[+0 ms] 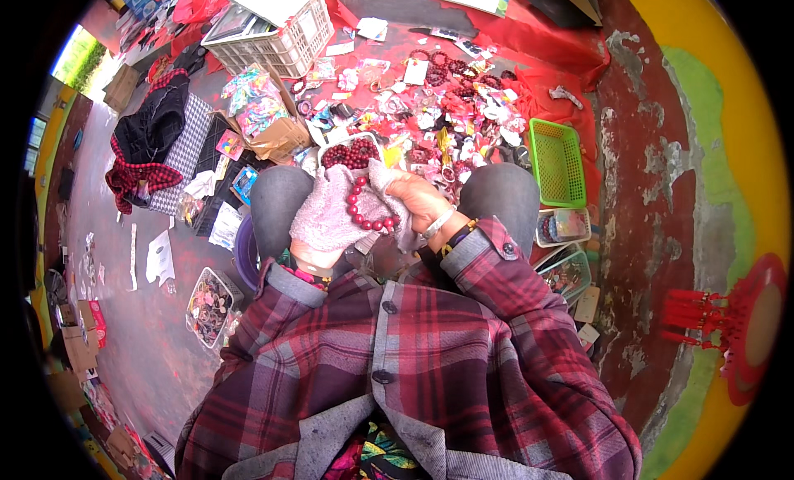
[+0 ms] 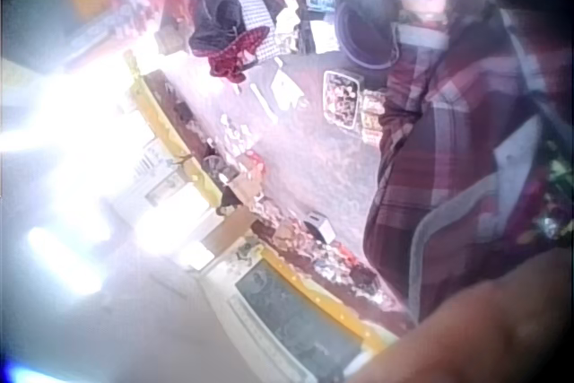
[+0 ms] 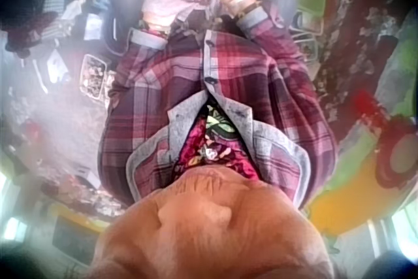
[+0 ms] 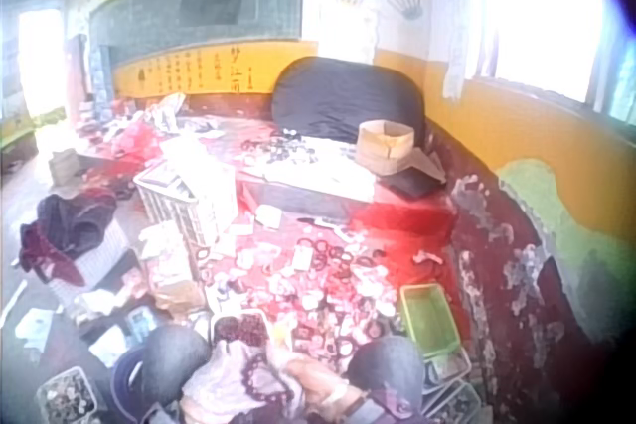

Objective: The person sits on the ground and cleans a red beaded bracelet using a white cloth. They hold the bracelet in one hand and wipe it with the cloth in the other, rotating the bracelet to clean different sections.

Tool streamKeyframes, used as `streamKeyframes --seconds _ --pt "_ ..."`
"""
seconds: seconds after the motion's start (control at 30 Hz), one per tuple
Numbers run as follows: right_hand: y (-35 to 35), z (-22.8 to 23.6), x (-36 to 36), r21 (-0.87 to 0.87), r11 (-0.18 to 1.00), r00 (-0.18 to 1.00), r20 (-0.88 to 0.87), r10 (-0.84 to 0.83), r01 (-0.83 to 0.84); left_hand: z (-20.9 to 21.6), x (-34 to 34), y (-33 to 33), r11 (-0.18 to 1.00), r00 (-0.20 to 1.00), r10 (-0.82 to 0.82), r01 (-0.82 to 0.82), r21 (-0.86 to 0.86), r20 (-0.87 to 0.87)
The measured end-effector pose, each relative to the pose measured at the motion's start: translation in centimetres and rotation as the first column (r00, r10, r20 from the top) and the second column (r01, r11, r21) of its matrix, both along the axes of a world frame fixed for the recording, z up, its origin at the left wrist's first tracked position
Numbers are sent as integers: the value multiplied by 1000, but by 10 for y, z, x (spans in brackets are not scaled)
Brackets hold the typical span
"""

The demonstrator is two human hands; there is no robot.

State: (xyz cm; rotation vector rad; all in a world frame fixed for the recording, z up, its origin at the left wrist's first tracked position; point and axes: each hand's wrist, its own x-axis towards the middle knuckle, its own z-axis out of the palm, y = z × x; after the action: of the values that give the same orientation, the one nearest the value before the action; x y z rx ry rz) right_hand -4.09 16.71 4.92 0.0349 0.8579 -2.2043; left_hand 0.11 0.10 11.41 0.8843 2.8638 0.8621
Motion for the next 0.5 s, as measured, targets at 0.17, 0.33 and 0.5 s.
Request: streamKeyframes --seconds 0.17,0.33,0.5 --pt "-9 0 3 144 986 995 -76 -68 78 -32 8 6 695 903 -55 -271 666 426" --pt "-11 3 11 360 926 969 -247 -28 118 -46 15 11 -60 325 -687 -917 395 649" --pt "-13 8 11 425 900 977 -212 -8 99 -66 16 7 -41 399 -663 -864 502 633"
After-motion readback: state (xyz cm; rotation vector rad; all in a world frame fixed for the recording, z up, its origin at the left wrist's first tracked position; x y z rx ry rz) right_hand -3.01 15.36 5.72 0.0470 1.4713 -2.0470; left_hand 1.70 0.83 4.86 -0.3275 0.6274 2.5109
